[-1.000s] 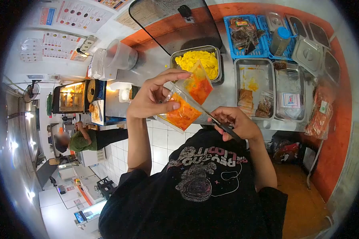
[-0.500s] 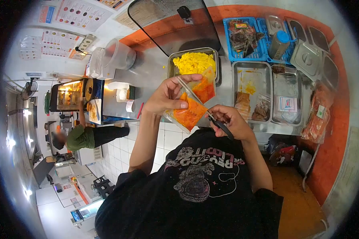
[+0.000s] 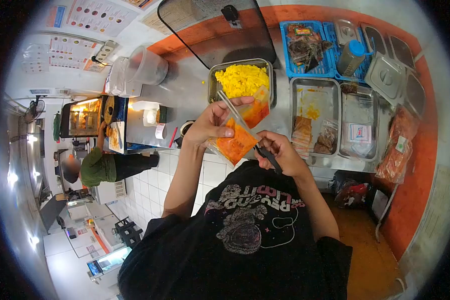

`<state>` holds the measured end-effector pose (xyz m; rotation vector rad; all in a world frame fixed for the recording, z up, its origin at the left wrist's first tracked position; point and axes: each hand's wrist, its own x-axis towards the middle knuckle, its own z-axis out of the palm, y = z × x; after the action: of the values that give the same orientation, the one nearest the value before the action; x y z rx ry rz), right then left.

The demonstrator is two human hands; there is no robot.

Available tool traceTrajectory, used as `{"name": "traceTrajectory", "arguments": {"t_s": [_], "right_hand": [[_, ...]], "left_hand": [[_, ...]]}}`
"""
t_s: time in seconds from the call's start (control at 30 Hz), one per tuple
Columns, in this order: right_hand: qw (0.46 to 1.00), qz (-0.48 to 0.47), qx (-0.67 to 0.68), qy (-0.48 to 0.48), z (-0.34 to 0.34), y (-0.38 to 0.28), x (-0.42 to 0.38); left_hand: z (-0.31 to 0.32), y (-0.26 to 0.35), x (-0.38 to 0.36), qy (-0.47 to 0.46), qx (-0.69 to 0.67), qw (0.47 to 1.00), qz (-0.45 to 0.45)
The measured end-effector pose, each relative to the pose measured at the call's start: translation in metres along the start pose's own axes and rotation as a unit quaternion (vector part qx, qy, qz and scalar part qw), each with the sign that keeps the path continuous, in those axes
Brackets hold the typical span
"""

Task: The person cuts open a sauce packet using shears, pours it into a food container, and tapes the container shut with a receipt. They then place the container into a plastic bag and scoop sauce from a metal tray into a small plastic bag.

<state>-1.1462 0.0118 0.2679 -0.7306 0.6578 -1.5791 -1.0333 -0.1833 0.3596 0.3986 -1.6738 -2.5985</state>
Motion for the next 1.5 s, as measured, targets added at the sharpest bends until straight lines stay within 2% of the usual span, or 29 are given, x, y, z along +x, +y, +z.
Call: {"name": "traceTrajectory", "arguments": {"t_s": [0.13,0.27,0.37,0.47,0.57,0.63,0.67,0.7,0.73,0.77,0.8,0.83,0.9,0.93,0.97,1.03,1.07,1.1,1.17,1.2,1.23,1.27,1.3,1.33,1.37,1.4,1.43,1.47,1.5], "right_hand": [[1.0,0.018,0.014,0.017,-0.001,0.008,0.003],[0.999,0.036,0.021,0.013,0.004,0.012,0.005],[0.998,0.019,0.052,0.041,0.009,0.019,0.007],[0.995,0.071,0.008,0.07,0.003,0.025,0.005],[0.999,0.027,-0.001,0.036,-0.004,0.025,-0.006],[0.989,0.02,-0.098,0.113,-0.023,0.033,-0.029],[0.988,0.025,-0.039,0.148,-0.03,0.036,-0.038],[0.987,0.026,-0.042,0.152,-0.038,0.038,-0.047],[0.96,0.096,-0.123,0.235,-0.046,0.039,-0.059],[0.913,0.163,-0.202,0.315,-0.054,0.04,-0.07],[0.889,0.179,-0.245,0.342,-0.06,0.044,-0.079],[0.884,0.18,-0.249,0.352,-0.059,0.04,-0.082],[0.881,0.208,-0.268,0.329,-0.052,0.037,-0.082],[0.869,0.227,-0.311,0.312,-0.049,0.042,-0.078],[0.868,0.229,-0.312,0.31,-0.044,0.048,-0.07],[0.827,0.244,-0.39,0.324,-0.034,0.06,-0.046],[0.807,0.184,-0.482,0.287,-0.047,0.088,-0.043],[0.822,0.181,-0.477,0.254,-0.054,0.103,-0.036],[0.709,0.075,-0.647,0.272,-0.06,0.136,-0.011],[0.704,0.161,-0.632,0.282,-0.051,0.134,0.005],[0.688,0.248,-0.616,0.294,-0.045,0.128,0.019],[0.696,0.242,-0.616,0.28,-0.048,0.138,0.025],[0.67,0.244,-0.652,0.257,-0.055,0.147,0.023],[0.64,0.246,-0.688,0.237,-0.06,0.154,0.019],[0.641,0.242,-0.689,0.235,-0.062,0.157,0.017],[0.616,0.235,-0.714,0.234,-0.062,0.159,0.015],[0.59,0.228,-0.739,0.233,-0.057,0.161,0.015],[0.587,0.228,-0.741,0.231,-0.049,0.16,0.014],[0.612,0.207,-0.73,0.223,-0.038,0.152,0.017]], "left_hand": [[-0.01,-0.014,0.0,-0.028,-0.072,0.997,-0.012],[-0.018,-0.024,-0.003,-0.028,-0.077,0.997,-0.007],[-0.018,-0.032,-0.007,-0.025,-0.139,0.989,-0.041],[-0.018,-0.036,-0.01,0.001,-0.095,0.995,-0.043],[-0.026,-0.041,-0.02,0.009,-0.097,0.994,-0.039],[-0.036,-0.049,-0.03,0.038,-0.039,0.997,-0.059],[-0.049,-0.068,-0.03,0.031,0.031,0.997,-0.062],[-0.058,-0.081,-0.031,0.027,0.027,0.997,-0.062],[-0.064,-0.093,-0.029,0.036,0.077,0.987,-0.136],[-0.069,-0.105,-0.025,0.033,0.1,0.979,-0.172],[-0.074,-0.118,-0.021,0.028,0.122,0.97,-0.209],[-0.08,-0.131,-0.017,0.025,0.139,0.971,-0.193],[-0.095,-0.153,-0.016,0.02,0.153,0.972,-0.178],[-0.1,-0.159,-0.019,0.044,0.286,0.947,-0.136],[-0.107,-0.164,-0.022,0.059,0.35,0.928,-0.112],[-0.111,-0.163,-0.028,0.079,0.444,0.889,-0.075],[-0.116,-0.157,-0.04,0.093,0.478,0.871,-0.067],[-0.114,-0.141,-0.054,0.126,0.483,0.863,-0.079],[-0.104,-0.107,-0.077,0.162,0.499,0.83,-0.189],[-0.111,-0.11,-0.099,0.202,0.467,0.857,-0.073],[-0.118,-0.098,-0.121,0.224,0.472,0.849,-0.08],[-0.126,-0.083,-0.142,0.249,0.468,0.844,-0.081],[-0.134,-0.07,-0.163,0.271,0.461,0.841,-0.08],[-0.146,-0.059,-0.189,0.328,0.425,0.843,-0.036],[-0.155,-0.039,-0.212,0.366,0.42,0.829,-0.043],[-0.178,-0.032,-0.241,0.405,0.464,0.787,-0.042],[-0.194,-0.015,-0.263,0.435,0.469,0.766,-0.069],[-0.22,-0.003,-0.285,0.421,0.537,0.729,-0.06],[-0.242,0.007,-0.298,0.441,0.541,0.714,-0.048]]}}
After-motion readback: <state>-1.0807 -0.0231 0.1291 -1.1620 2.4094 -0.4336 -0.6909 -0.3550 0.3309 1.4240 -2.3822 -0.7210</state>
